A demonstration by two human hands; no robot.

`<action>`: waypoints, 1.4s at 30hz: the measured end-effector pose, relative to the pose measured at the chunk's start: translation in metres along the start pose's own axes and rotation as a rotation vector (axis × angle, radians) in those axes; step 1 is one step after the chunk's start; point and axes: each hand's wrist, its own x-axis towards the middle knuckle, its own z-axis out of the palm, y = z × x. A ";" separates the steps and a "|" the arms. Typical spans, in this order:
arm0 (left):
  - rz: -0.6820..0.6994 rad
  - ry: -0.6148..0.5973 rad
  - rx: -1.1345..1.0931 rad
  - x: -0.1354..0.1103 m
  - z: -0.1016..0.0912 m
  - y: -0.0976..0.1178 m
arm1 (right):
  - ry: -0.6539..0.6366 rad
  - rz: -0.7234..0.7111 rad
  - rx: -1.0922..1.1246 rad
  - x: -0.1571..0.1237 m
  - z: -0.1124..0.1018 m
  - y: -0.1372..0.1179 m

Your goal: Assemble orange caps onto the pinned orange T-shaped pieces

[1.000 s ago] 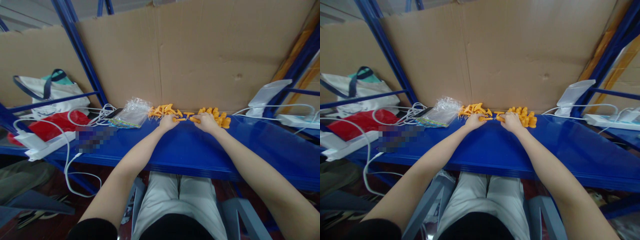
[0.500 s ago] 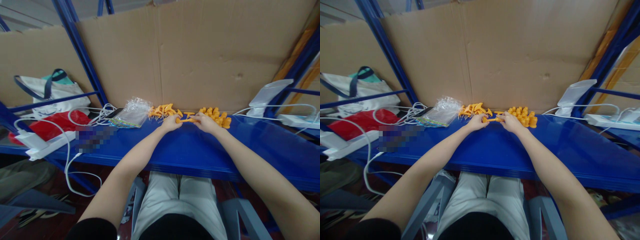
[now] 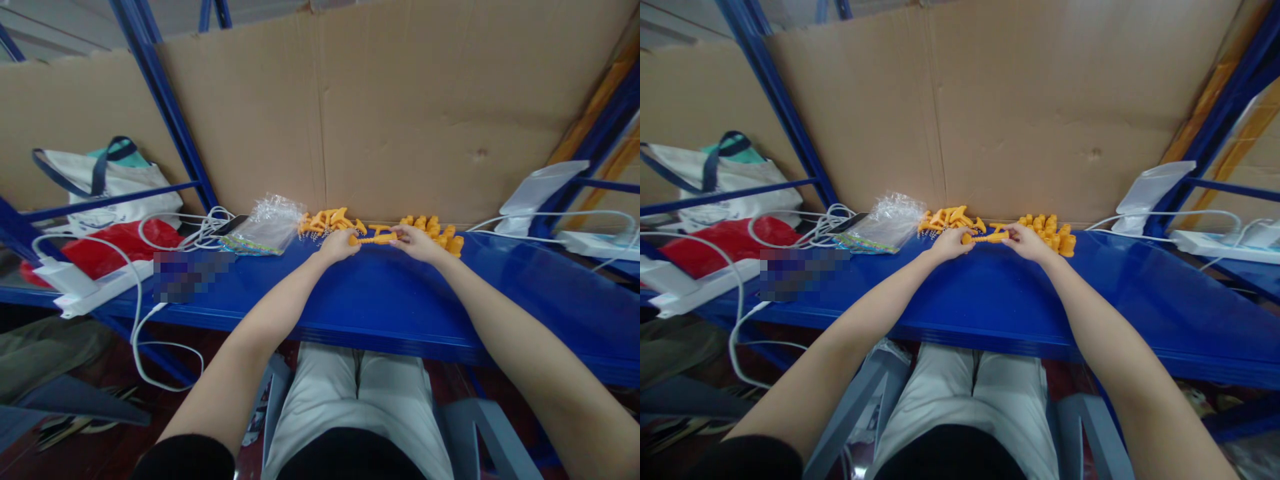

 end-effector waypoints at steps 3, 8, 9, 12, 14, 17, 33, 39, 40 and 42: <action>0.020 0.012 0.020 0.000 0.000 0.000 | -0.005 0.086 0.055 -0.001 -0.003 -0.002; 0.026 0.014 0.028 0.000 0.000 0.002 | -0.011 0.095 0.129 0.000 -0.005 0.002; 0.025 0.013 0.029 0.000 0.000 0.002 | -0.012 0.098 0.139 0.000 -0.005 0.003; 0.018 0.011 0.027 0.000 -0.001 0.001 | -0.031 0.103 0.183 0.001 -0.003 0.005; 0.008 0.009 0.019 -0.001 -0.002 0.001 | -0.047 0.106 0.206 0.000 -0.003 0.006; -0.001 0.018 0.006 -0.001 -0.003 0.000 | -0.053 0.147 0.218 -0.001 -0.002 0.006; 0.002 0.007 0.065 0.001 0.000 -0.004 | -0.078 0.147 0.383 0.002 0.002 0.009; 0.003 0.005 0.064 0.000 0.000 -0.002 | -0.090 0.164 0.380 -0.001 -0.001 0.007; 0.005 0.001 0.064 0.000 -0.001 -0.002 | -0.088 0.173 0.380 -0.001 -0.002 0.006; 0.004 -0.003 0.059 0.001 -0.001 -0.002 | -0.080 0.189 0.383 -0.001 -0.002 0.005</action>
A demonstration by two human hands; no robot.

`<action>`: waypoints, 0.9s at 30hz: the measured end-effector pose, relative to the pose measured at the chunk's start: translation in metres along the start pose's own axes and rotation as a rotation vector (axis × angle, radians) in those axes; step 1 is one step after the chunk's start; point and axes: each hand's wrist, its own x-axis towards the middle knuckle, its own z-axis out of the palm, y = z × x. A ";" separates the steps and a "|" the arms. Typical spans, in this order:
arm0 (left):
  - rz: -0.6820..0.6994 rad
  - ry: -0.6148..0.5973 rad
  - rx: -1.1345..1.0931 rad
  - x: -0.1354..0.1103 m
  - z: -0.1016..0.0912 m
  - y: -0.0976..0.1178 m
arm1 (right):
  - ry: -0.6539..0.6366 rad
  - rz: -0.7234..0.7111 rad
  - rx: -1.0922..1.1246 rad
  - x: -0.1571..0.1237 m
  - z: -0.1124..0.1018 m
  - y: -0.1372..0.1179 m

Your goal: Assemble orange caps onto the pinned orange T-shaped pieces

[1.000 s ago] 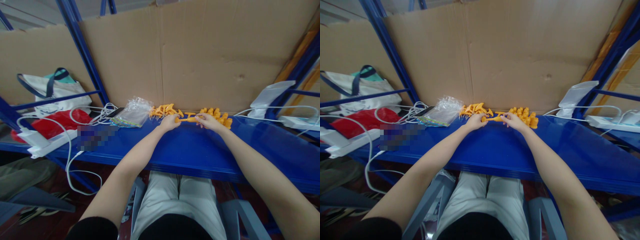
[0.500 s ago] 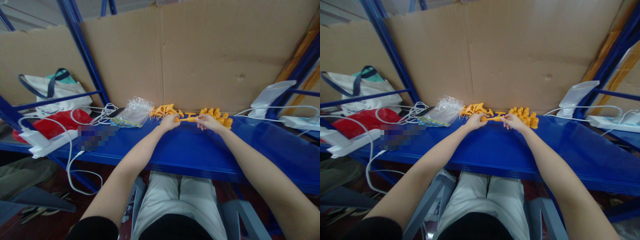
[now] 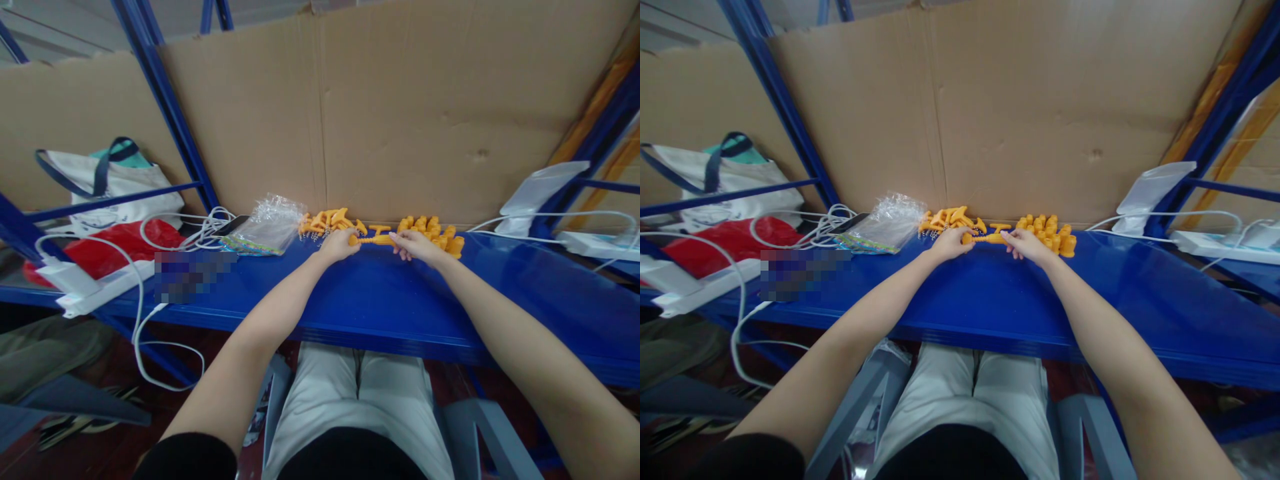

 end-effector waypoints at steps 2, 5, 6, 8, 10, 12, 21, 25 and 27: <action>-0.005 -0.002 -0.010 0.001 0.000 -0.001 | 0.010 0.018 0.008 0.000 0.001 -0.001; -0.020 0.002 -0.011 0.001 0.001 -0.002 | 0.026 0.039 0.031 0.000 0.003 -0.001; -0.023 0.005 -0.009 0.002 0.001 -0.003 | 0.030 0.042 0.040 0.000 0.004 -0.001; -0.029 0.012 -0.006 0.002 0.001 -0.004 | 0.028 0.040 0.052 0.000 0.005 -0.001; -0.031 0.020 -0.003 0.002 0.001 -0.004 | 0.013 0.031 0.055 0.000 0.005 0.000; -0.032 0.025 0.001 0.002 0.001 -0.004 | 0.002 0.011 0.059 0.001 0.004 0.003; -0.009 0.007 0.004 0.000 -0.002 -0.001 | -0.034 -0.046 0.061 0.006 0.001 0.012; -0.011 0.009 0.004 -0.001 -0.001 -0.001 | -0.029 -0.027 0.056 0.007 0.001 0.013; -0.008 0.017 0.004 0.000 0.000 -0.002 | -0.026 -0.021 0.048 0.007 0.002 0.013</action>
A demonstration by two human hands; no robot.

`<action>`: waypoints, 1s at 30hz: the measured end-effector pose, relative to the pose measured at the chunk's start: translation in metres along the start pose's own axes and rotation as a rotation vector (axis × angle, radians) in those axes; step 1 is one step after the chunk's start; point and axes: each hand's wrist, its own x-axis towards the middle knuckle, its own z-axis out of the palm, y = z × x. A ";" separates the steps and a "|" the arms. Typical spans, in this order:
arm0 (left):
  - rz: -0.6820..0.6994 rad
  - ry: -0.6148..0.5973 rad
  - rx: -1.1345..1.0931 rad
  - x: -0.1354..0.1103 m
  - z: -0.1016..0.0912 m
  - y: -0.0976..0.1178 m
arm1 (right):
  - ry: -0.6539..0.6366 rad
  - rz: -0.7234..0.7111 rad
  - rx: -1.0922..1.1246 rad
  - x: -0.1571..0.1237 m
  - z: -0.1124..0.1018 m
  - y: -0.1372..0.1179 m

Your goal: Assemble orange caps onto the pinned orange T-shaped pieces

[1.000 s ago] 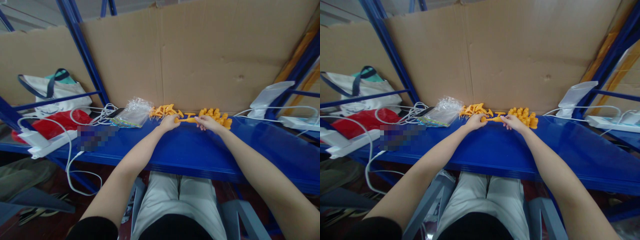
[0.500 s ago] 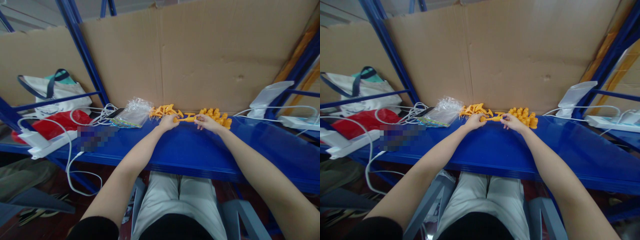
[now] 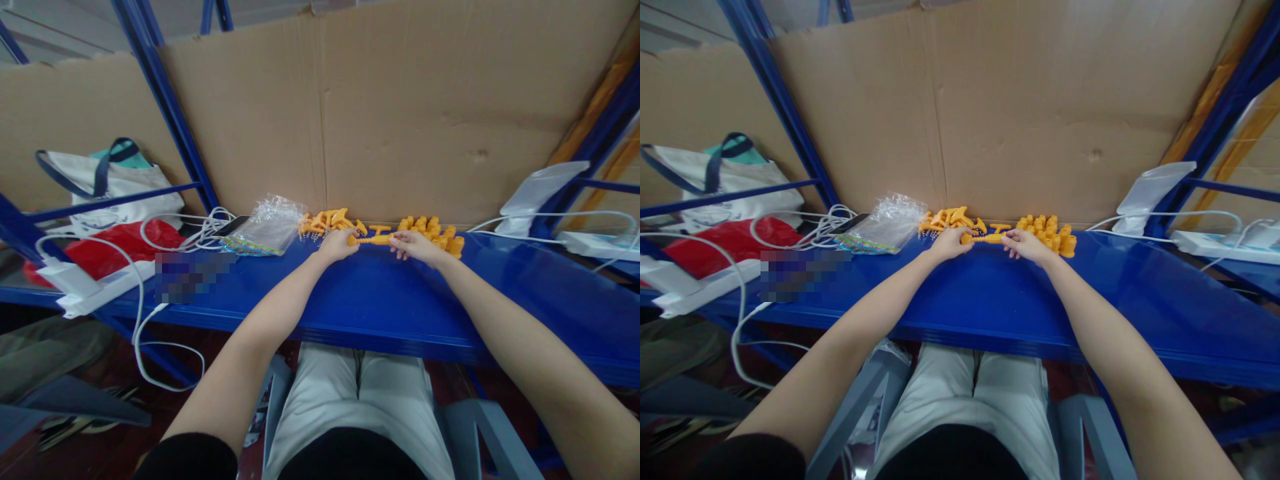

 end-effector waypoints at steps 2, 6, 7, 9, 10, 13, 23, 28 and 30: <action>-0.003 0.002 -0.008 0.001 0.002 -0.001 | -0.003 -0.002 -0.003 -0.001 0.000 -0.001; -0.009 -0.014 -0.034 0.001 0.002 -0.002 | 0.012 0.012 0.012 -0.004 0.001 -0.005; -0.009 -0.014 -0.034 0.001 0.002 -0.002 | 0.017 0.018 0.014 -0.005 0.001 -0.006; -0.013 -0.011 -0.032 0.001 0.001 -0.002 | 0.023 0.018 0.011 -0.007 0.002 -0.008; -0.017 -0.010 -0.031 0.001 0.001 -0.001 | 0.023 0.013 0.008 -0.007 0.002 -0.008; -0.031 -0.011 -0.025 0.001 0.000 -0.001 | 0.022 0.001 -0.008 -0.007 0.002 -0.008; -0.015 -0.003 -0.001 0.000 -0.001 0.000 | -0.007 -0.019 -0.022 -0.006 0.000 -0.008; -0.019 -0.004 -0.007 0.000 -0.002 0.001 | -0.016 0.002 -0.029 -0.007 -0.001 -0.012; -0.015 -0.008 -0.016 0.000 -0.002 0.002 | -0.021 0.017 -0.032 -0.008 -0.001 -0.014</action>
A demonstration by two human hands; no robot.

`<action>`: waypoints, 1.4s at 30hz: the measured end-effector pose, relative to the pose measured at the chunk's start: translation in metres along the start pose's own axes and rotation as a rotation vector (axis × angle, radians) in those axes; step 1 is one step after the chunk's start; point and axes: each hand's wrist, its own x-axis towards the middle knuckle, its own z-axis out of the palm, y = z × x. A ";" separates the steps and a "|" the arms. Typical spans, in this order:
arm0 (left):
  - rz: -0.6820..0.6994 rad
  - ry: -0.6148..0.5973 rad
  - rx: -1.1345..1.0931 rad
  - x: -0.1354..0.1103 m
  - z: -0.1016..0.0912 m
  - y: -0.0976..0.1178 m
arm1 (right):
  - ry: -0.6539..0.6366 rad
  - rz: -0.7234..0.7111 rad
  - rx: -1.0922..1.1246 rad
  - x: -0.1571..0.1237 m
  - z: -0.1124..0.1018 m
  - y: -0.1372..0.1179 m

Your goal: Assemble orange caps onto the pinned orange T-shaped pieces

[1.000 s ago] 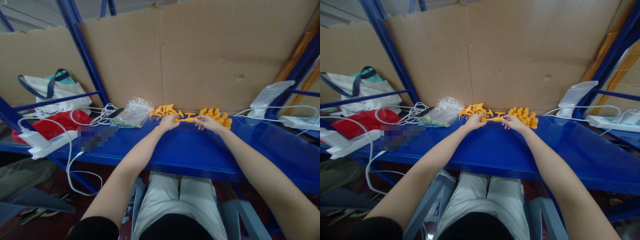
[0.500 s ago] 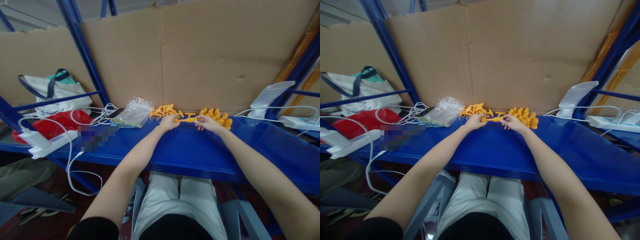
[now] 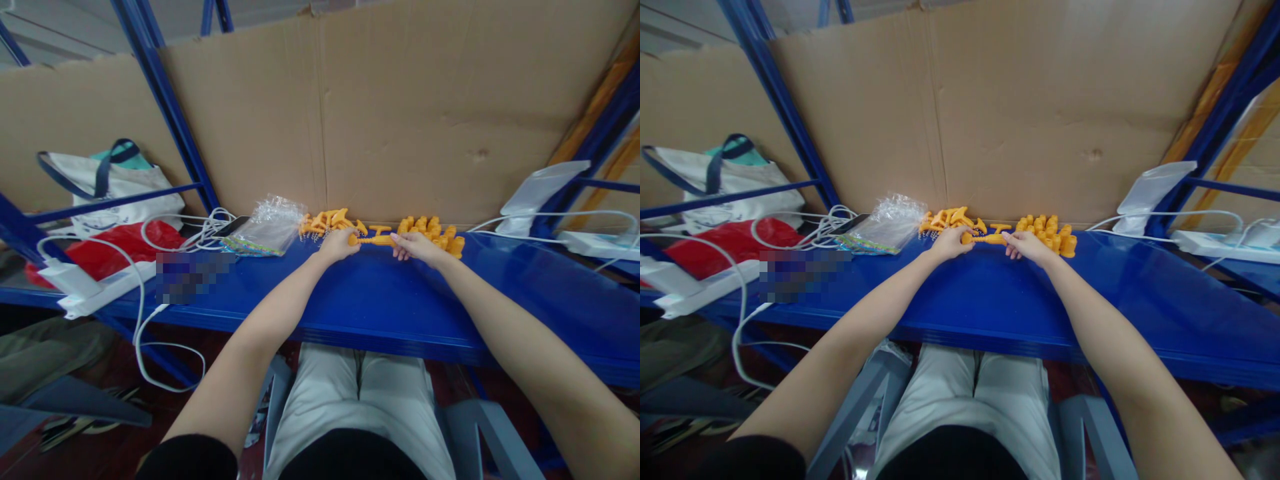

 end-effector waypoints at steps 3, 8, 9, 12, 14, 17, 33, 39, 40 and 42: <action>0.010 -0.004 -0.020 0.000 0.000 0.000 | -0.007 0.024 0.006 -0.001 0.000 -0.001; 0.015 0.019 -0.044 0.000 0.002 -0.001 | 0.010 0.080 0.002 0.000 0.002 0.000; 0.015 0.014 -0.045 0.000 0.002 -0.001 | 0.015 0.091 0.004 0.000 0.002 0.000; 0.016 -0.001 -0.040 0.000 0.001 -0.001 | 0.016 0.122 0.015 0.000 0.003 0.000; 0.012 -0.001 -0.035 0.000 0.001 0.000 | 0.013 0.132 0.007 0.000 0.003 0.000; 0.006 0.001 -0.032 0.000 0.001 0.000 | 0.042 0.138 -0.039 0.001 0.002 -0.001; 0.011 -0.012 0.007 -0.001 -0.001 0.000 | 0.044 -0.020 -0.053 -0.001 0.005 -0.003; 0.006 -0.004 -0.008 0.002 0.003 -0.004 | 0.033 -0.043 -0.041 0.000 0.004 -0.002; 0.010 -0.003 -0.010 0.002 0.004 -0.005 | 0.037 -0.041 -0.048 0.000 0.004 -0.001; 0.030 0.002 -0.017 0.003 0.007 -0.007 | 0.050 -0.042 -0.072 0.002 0.004 0.001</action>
